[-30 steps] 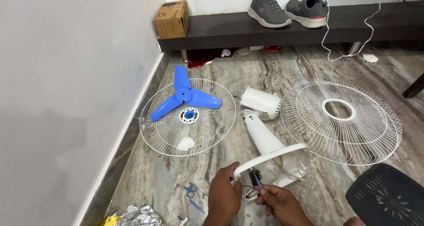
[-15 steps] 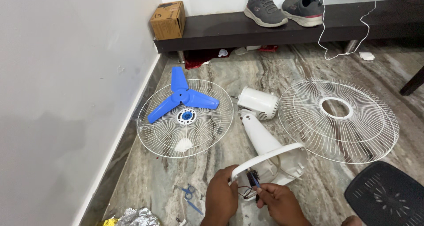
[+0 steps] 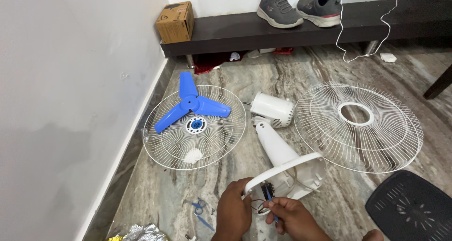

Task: The person disassembles a table fan by removing screws from the base cover using a screwdriver and scissors. They then open the base to access the internal wiring and components.

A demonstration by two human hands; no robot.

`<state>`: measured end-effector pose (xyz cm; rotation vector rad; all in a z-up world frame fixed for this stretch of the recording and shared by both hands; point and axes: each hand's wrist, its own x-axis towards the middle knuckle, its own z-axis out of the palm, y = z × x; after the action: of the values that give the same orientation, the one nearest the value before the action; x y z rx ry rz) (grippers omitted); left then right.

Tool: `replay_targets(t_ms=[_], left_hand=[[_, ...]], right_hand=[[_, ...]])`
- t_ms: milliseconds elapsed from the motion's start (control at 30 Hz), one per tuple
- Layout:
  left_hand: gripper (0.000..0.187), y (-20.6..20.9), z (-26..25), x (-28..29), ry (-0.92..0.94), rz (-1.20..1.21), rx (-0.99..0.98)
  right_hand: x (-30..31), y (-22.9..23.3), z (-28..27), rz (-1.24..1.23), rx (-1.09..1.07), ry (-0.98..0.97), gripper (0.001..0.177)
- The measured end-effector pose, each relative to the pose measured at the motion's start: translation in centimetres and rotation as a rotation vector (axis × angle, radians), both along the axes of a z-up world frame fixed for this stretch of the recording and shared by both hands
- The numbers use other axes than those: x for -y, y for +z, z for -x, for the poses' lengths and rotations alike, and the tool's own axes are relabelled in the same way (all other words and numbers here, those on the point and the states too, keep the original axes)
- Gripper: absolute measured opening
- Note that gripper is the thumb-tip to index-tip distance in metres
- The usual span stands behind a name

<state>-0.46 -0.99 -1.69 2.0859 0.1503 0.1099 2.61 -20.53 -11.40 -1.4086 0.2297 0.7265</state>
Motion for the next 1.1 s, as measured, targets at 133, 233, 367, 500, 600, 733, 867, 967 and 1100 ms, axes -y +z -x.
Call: replay_targets(t_ms=[133, 233, 367, 500, 600, 733, 867, 967, 1100], left_hand=[[0.041, 0.4, -0.1, -0.1, -0.011, -0.062, -0.033], [0.042, 0.5, 0.0, -0.2, -0.016, -0.056, 0.000], [0.038, 0.6, 0.2, -0.2, -0.034, -0.075, 0.049], [0.043, 0.8, 0.3, 0.0, -0.035, -0.089, 0.013], [0.040, 1.0, 0.3, 0.2, -0.043, -0.111, -0.078], [0.070, 1.1, 0.8, 0.5, -0.139, -0.182, 0.007], [0.098, 1.2, 0.9, 0.8, -0.174, -0.230, 0.034], [0.105, 1.2, 0.9, 0.7, -0.202, -0.225, 0.072], [0.109, 1.3, 0.9, 0.4, -0.249, -0.236, 0.191]], right_hand=[[0.1, 1.7, 0.0, 0.148, 0.094, -0.007, 0.026], [-0.1, 3.3, 0.3, 0.322, 0.231, 0.018, 0.027], [-0.5, 5.1, 1.2, 0.647, 0.545, 0.054, 0.026], [-1.1, 5.8, 2.1, 0.963, 0.765, 0.014, 0.018], [-1.4, 5.3, 2.1, 0.953, 0.945, -0.075, 0.018], [-0.8, 4.1, 1.1, 0.504, 0.345, -0.034, 0.030], [-0.1, 2.9, -0.2, 0.148, 0.075, -0.086, 0.030], [0.5, 2.1, -0.4, 0.084, 0.055, -0.116, 0.029], [0.6, 1.0, -0.6, 0.011, 0.115, -0.137, 0.028]])
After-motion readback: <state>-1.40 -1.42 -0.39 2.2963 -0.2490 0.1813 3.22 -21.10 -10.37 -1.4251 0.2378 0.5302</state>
